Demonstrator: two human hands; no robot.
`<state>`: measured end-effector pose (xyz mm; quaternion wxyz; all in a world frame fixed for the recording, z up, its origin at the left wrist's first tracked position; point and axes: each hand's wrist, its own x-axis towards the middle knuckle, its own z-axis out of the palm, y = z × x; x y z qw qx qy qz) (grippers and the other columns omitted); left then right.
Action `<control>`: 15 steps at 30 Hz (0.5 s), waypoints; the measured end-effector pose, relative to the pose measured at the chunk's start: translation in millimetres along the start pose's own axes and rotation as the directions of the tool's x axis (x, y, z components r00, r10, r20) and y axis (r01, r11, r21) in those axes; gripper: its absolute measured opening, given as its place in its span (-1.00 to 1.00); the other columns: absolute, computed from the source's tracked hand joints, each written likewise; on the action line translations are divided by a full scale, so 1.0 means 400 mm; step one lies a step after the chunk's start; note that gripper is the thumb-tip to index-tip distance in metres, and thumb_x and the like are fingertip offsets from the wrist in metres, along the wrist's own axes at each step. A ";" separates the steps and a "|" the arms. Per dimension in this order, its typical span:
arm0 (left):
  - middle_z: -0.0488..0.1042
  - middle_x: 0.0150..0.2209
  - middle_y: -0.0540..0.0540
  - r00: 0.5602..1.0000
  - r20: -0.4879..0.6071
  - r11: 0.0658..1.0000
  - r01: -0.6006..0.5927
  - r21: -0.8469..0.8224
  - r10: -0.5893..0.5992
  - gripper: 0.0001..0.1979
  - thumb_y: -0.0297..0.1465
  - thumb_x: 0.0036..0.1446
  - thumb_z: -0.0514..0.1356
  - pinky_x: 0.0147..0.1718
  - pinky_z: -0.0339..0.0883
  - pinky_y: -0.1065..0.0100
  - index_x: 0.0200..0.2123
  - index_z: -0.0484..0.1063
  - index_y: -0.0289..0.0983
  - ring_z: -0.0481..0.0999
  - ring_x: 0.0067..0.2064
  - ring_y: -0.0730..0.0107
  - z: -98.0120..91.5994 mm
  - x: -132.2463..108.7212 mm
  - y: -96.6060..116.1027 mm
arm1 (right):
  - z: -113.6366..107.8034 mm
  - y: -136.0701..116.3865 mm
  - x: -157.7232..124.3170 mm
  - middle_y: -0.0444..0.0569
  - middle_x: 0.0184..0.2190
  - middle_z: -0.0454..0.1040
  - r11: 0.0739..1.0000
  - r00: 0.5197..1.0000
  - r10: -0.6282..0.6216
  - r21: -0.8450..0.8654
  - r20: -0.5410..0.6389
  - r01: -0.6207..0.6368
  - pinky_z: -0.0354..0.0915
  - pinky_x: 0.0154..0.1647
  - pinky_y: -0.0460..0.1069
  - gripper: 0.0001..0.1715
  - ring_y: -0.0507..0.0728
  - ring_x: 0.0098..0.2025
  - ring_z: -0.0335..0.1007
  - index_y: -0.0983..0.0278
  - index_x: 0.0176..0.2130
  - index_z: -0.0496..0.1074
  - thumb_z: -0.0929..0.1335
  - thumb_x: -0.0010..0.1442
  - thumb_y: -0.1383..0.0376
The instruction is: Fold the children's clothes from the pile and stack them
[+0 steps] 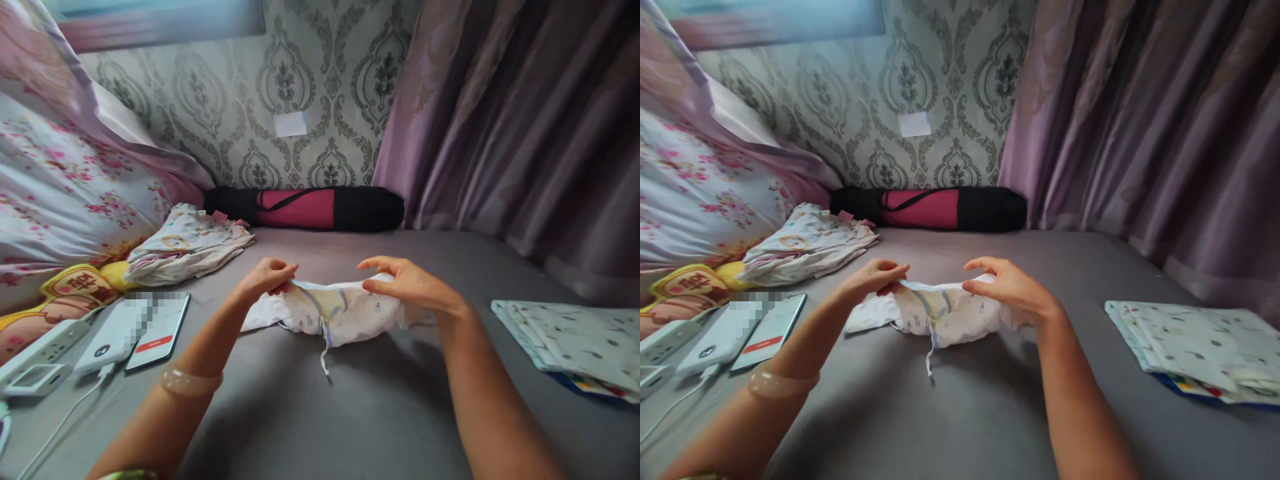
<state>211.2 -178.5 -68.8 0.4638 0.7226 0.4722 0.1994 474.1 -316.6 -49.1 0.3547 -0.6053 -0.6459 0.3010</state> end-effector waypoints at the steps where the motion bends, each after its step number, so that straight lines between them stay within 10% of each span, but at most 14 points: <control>1: 0.35 -0.70 -0.01 1.000 0.022 0.999 0.021 0.025 -0.022 -0.61 -0.05 -0.04 0.22 -0.68 0.02 0.44 -0.60 0.35 -0.27 0.22 -0.69 0.53 0.021 0.017 -0.017 | 0.006 0.017 0.008 -0.13 -0.39 0.51 1.000 0.999 0.014 -0.009 0.030 -0.014 0.28 -0.39 -0.10 -0.50 0.06 -0.39 0.41 0.24 -0.07 0.48 0.43 0.03 0.04; 9: 0.44 -0.60 -0.07 0.995 -0.095 0.954 0.007 0.300 0.023 -0.64 -0.06 0.00 0.21 -0.49 0.22 0.35 -0.43 0.47 -0.27 0.40 -0.53 0.33 0.096 0.104 -0.044 | 0.029 0.118 0.055 -0.06 -0.40 0.54 0.977 0.997 0.028 -0.211 -0.071 -0.043 0.26 -0.37 -0.09 -0.70 0.11 -0.33 0.43 0.30 -0.34 0.58 0.34 0.10 0.14; 15: 0.51 -0.13 -0.12 0.867 0.119 0.832 -0.497 0.247 0.483 -0.65 -0.36 -0.03 0.22 -0.23 0.30 0.32 -0.11 0.49 -0.18 0.44 -0.18 0.25 0.155 0.100 0.017 | 0.029 0.090 0.057 -0.06 -0.37 0.54 0.980 0.989 -0.048 -0.197 -0.140 0.020 0.26 -0.32 -0.09 -0.71 0.09 -0.31 0.42 0.31 -0.34 0.56 0.33 0.09 0.17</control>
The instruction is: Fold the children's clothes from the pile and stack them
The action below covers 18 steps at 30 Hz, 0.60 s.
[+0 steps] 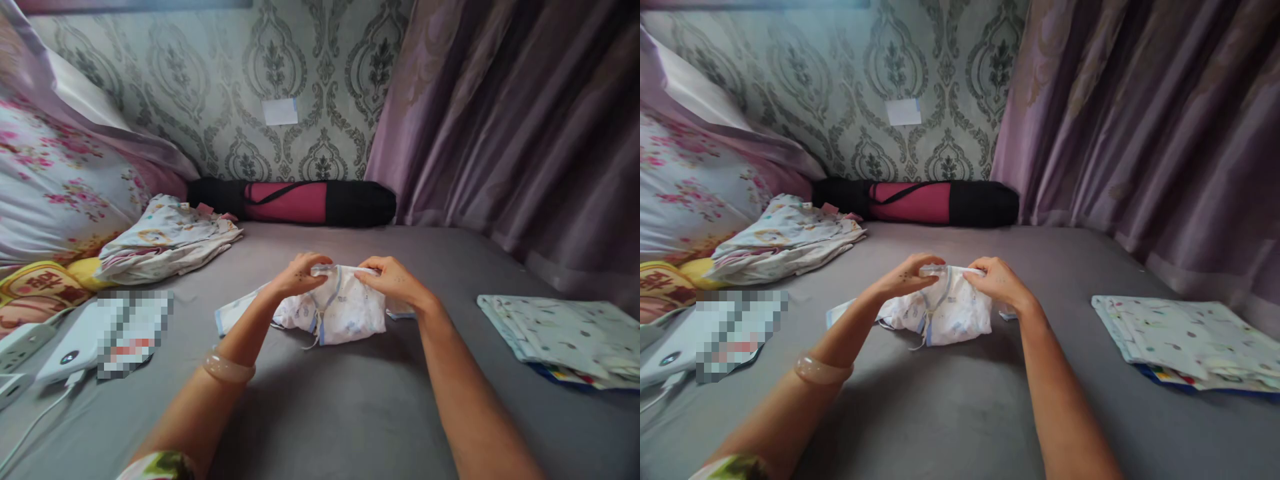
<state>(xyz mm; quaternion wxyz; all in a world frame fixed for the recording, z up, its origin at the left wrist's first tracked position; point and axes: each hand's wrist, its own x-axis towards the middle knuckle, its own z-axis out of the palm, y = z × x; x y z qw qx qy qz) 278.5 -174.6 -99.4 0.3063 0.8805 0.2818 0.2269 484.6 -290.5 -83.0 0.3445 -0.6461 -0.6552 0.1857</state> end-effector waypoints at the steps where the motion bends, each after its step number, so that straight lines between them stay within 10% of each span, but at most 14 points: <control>1: 0.51 -0.10 -0.10 0.999 0.032 0.998 -0.041 -0.051 0.042 -0.61 -0.40 -0.05 0.21 -0.22 0.31 0.33 -0.07 0.48 -0.17 0.44 -0.17 0.26 0.011 0.004 0.011 | -0.002 -0.008 -0.002 -0.07 -0.38 0.54 0.999 1.000 0.004 0.037 0.013 -0.004 0.25 -0.35 -0.10 -0.71 0.08 -0.32 0.41 0.31 -0.33 0.55 0.32 0.10 0.18; 9: 0.48 -0.40 -0.04 1.000 0.016 0.896 0.016 -0.445 -0.010 -0.76 -0.31 0.06 0.13 -0.39 0.25 0.43 -0.28 0.51 -0.31 0.41 -0.36 0.40 0.064 0.010 0.059 | -0.020 -0.011 -0.013 -0.09 -0.44 0.54 0.998 0.997 0.058 0.016 0.048 -0.059 0.23 -0.42 -0.10 -0.64 0.07 -0.39 0.41 0.30 -0.36 0.56 0.28 0.18 0.14; 18: 0.46 -0.48 -0.02 0.995 0.099 0.951 0.008 -0.310 0.024 -0.70 -0.21 0.14 0.12 -0.47 0.19 0.43 -0.33 0.54 -0.31 0.37 -0.42 0.43 0.021 0.001 0.068 | 0.013 -0.038 -0.007 -0.11 -0.33 0.57 0.999 0.998 0.000 0.033 0.058 -0.002 0.27 -0.33 -0.09 -0.73 0.09 -0.28 0.45 0.23 -0.24 0.56 0.35 0.14 0.16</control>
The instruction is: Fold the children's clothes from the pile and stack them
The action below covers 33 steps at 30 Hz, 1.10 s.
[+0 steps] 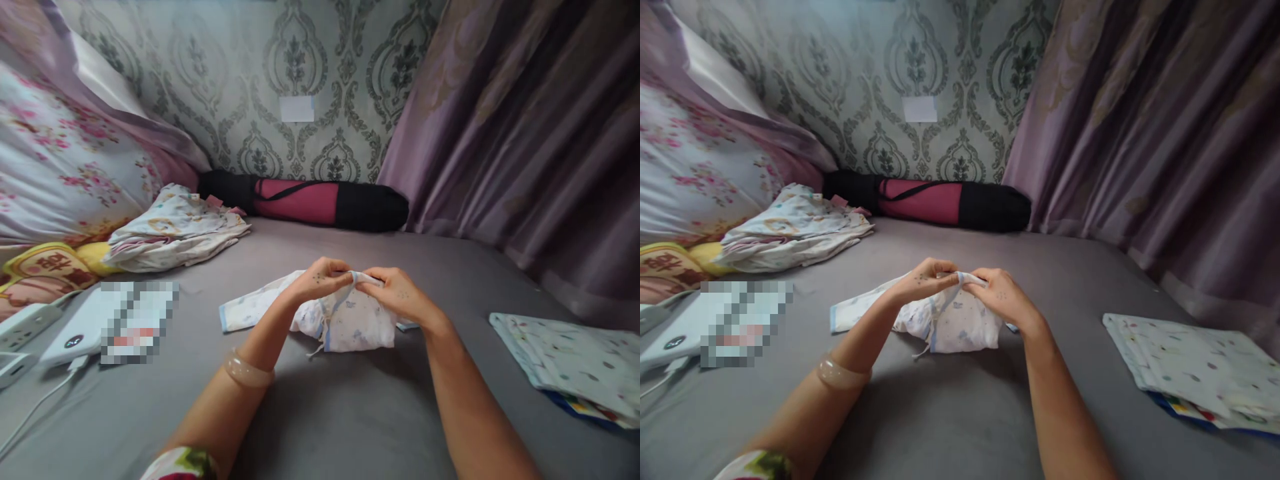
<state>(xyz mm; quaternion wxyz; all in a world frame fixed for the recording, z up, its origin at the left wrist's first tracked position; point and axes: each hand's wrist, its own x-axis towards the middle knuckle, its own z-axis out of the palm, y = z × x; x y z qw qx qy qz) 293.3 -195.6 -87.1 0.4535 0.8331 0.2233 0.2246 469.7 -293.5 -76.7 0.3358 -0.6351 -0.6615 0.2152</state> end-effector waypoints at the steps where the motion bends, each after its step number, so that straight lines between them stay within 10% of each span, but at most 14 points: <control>1: 0.50 -0.43 -0.04 1.000 0.008 1.000 -0.007 0.026 0.007 -0.68 -0.18 0.15 0.12 -0.44 0.21 0.43 -0.30 0.54 -0.30 0.40 -0.38 0.41 -0.018 -0.004 -0.007 | 0.001 0.000 0.000 -0.11 -0.37 0.57 1.000 1.000 0.026 -0.008 0.004 -0.025 0.26 -0.39 -0.10 -0.71 0.09 -0.32 0.45 0.24 -0.27 0.56 0.33 0.16 0.13; 8: 0.55 -0.19 -0.18 0.971 -0.169 0.985 0.169 -0.033 -0.172 -0.59 -0.12 0.19 0.05 -0.15 0.30 0.34 -0.20 0.48 -0.34 0.50 -0.13 0.28 -0.145 -0.054 -0.103 | -0.007 0.013 0.004 -0.04 -0.29 0.56 0.999 0.999 0.038 0.022 -0.003 -0.038 0.28 -0.32 -0.06 -0.61 0.15 -0.24 0.45 0.24 -0.27 0.57 0.33 0.16 0.02; 18: 0.53 -0.19 -0.14 0.979 -0.015 0.964 0.199 -0.175 -0.204 -0.64 -0.22 0.05 0.20 -0.19 0.33 0.31 -0.12 0.48 -0.30 0.48 -0.17 0.28 -0.164 -0.085 -0.199 | -0.013 0.026 0.003 -0.07 -0.35 0.54 0.971 0.989 0.138 0.188 0.060 -0.147 0.22 -0.45 -0.09 -0.57 0.09 -0.37 0.40 0.25 -0.23 0.54 0.34 0.15 -0.03; 33: 0.30 -0.55 0.05 0.957 -0.230 0.978 0.141 -0.152 -0.174 -0.66 -0.09 0.04 0.22 -0.61 0.03 0.50 -0.36 0.44 -0.29 0.24 -0.54 0.55 -0.181 -0.074 -0.083 | -0.054 0.029 0.003 -0.03 -0.37 0.53 0.996 0.995 0.018 0.084 -0.094 -0.010 0.27 -0.28 -0.02 -0.47 0.14 -0.30 0.40 0.27 -0.31 0.58 0.35 0.08 -0.13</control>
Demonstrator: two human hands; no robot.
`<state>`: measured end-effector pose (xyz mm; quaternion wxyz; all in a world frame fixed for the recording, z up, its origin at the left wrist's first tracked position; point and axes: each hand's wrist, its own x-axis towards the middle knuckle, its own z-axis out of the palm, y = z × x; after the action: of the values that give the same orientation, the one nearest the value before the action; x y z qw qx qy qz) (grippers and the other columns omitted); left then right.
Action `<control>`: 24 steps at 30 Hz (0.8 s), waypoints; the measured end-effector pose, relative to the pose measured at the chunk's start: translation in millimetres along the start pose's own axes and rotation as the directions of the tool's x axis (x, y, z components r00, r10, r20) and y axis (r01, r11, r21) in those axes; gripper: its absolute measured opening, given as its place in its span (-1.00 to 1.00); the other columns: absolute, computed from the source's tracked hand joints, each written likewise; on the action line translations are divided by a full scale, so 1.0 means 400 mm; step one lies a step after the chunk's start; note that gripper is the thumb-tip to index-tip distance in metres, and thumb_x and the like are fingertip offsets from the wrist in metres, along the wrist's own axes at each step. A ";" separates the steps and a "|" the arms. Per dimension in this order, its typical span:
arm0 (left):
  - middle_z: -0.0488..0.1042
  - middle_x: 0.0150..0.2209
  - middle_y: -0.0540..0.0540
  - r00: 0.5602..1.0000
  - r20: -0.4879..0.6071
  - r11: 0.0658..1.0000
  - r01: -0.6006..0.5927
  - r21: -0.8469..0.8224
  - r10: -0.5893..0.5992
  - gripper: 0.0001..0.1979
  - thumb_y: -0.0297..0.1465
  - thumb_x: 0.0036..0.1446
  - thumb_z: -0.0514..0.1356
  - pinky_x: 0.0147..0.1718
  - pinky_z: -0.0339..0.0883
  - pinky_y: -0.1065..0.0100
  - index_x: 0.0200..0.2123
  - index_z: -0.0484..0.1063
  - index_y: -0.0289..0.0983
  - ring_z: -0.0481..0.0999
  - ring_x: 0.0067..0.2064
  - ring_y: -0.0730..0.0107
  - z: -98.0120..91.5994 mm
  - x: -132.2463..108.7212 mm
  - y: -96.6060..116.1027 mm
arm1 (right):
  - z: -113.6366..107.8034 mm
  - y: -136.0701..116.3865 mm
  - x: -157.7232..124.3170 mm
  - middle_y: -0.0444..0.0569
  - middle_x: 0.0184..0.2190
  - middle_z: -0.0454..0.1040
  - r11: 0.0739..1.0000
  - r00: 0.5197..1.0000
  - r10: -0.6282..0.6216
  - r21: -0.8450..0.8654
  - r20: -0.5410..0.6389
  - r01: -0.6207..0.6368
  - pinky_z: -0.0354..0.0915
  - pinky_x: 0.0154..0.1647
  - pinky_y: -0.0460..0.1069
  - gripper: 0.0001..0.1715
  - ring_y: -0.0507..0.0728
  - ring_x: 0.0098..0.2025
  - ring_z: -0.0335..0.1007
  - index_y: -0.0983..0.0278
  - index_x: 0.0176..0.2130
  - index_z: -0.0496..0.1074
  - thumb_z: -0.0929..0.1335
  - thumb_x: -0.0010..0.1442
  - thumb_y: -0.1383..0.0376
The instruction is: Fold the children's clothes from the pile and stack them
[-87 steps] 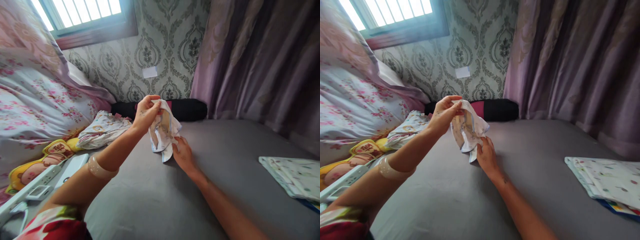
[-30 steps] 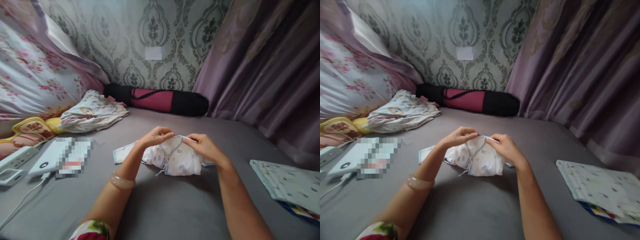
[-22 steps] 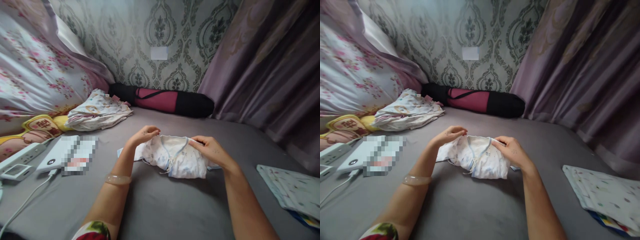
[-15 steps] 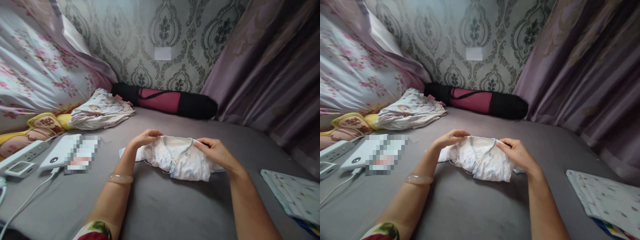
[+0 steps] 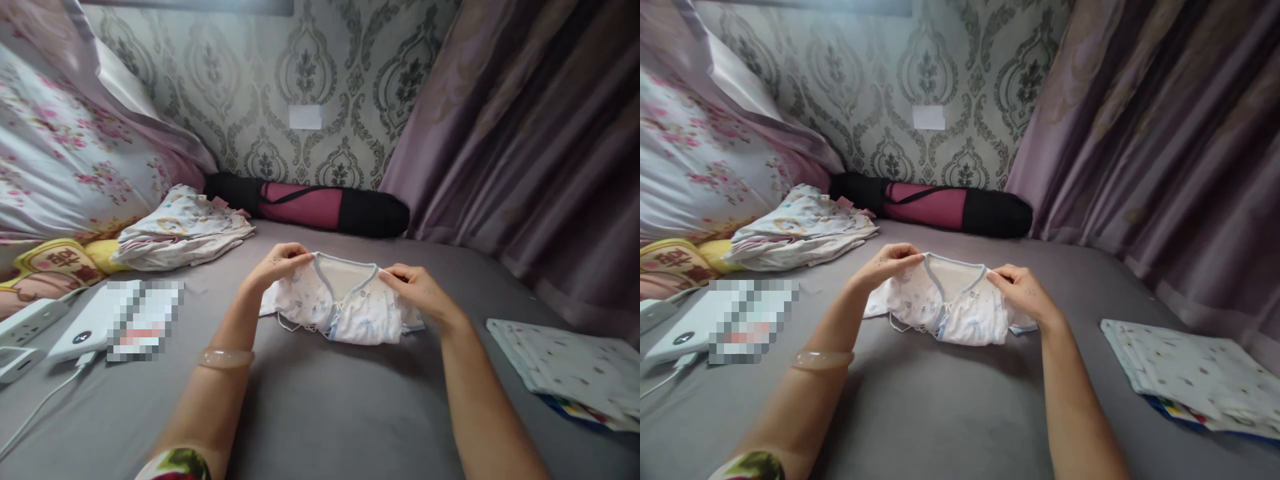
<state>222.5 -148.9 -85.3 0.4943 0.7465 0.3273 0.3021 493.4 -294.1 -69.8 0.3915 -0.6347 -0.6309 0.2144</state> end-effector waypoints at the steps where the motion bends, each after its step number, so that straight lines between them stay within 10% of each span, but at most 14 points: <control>1: 0.31 -0.54 0.04 0.999 0.006 0.999 -0.037 0.032 0.037 -0.66 -0.10 0.04 0.22 -0.61 0.04 0.50 -0.36 0.45 -0.29 0.25 -0.54 0.55 -0.009 0.002 0.024 | -0.012 -0.005 0.000 -0.03 -0.37 0.54 1.000 1.000 0.004 0.020 0.013 -0.004 0.27 -0.28 -0.02 -0.46 0.14 -0.30 0.41 0.26 -0.29 0.58 0.36 0.06 -0.13; 7: 0.35 -0.52 0.02 0.959 0.135 0.927 -0.277 0.253 0.250 -0.72 -0.17 0.02 0.24 -0.58 0.07 0.49 -0.40 0.48 -0.30 0.27 -0.51 0.55 -0.082 0.011 0.217 | -0.111 -0.070 0.020 -0.05 -0.37 0.56 0.999 0.999 -0.030 0.039 0.012 0.030 0.29 -0.31 -0.01 -0.43 0.14 -0.33 0.42 0.24 -0.27 0.58 0.39 -0.01 -0.15; 10: 0.35 -0.53 0.02 0.927 0.022 0.889 -0.366 0.277 0.374 -0.74 -0.20 0.02 0.25 -0.57 0.11 0.49 -0.40 0.47 -0.30 0.28 -0.51 0.54 -0.097 0.008 0.290 | -0.162 -0.117 0.033 -0.05 -0.30 0.57 0.993 0.991 -0.100 0.049 -0.090 0.104 0.32 -0.28 -0.01 -0.45 0.14 -0.29 0.43 0.22 -0.24 0.58 0.40 -0.01 -0.14; 18: 0.36 -0.57 0.03 0.848 -0.211 0.860 -0.423 0.286 0.487 -0.74 -0.22 -0.10 0.31 -0.57 0.15 0.50 -0.54 0.43 -0.31 0.30 -0.52 0.53 -0.062 0.017 0.300 | -0.212 -0.190 0.055 -0.07 -0.44 0.54 0.987 0.978 -0.159 -0.009 -0.136 0.159 0.33 -0.37 -0.03 -0.44 0.12 -0.37 0.42 0.24 -0.33 0.57 0.46 -0.13 -0.15; 24: 0.37 -0.60 0.03 0.920 -0.218 0.942 -0.295 0.160 0.325 -0.68 -0.16 -0.11 0.33 -0.60 0.15 0.49 -0.49 0.44 -0.32 0.32 -0.55 0.53 -0.044 0.008 0.309 | -0.219 -0.193 0.056 -0.09 -0.47 0.54 0.991 0.979 -0.117 0.053 -0.165 0.127 0.31 -0.44 -0.05 -0.46 0.10 -0.41 0.42 0.23 -0.34 0.56 0.48 -0.15 -0.13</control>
<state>234.2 -173.5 36.7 0.3494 0.7760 0.2802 0.4442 514.0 -300.3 47.0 0.4736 -0.5975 -0.6276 0.1575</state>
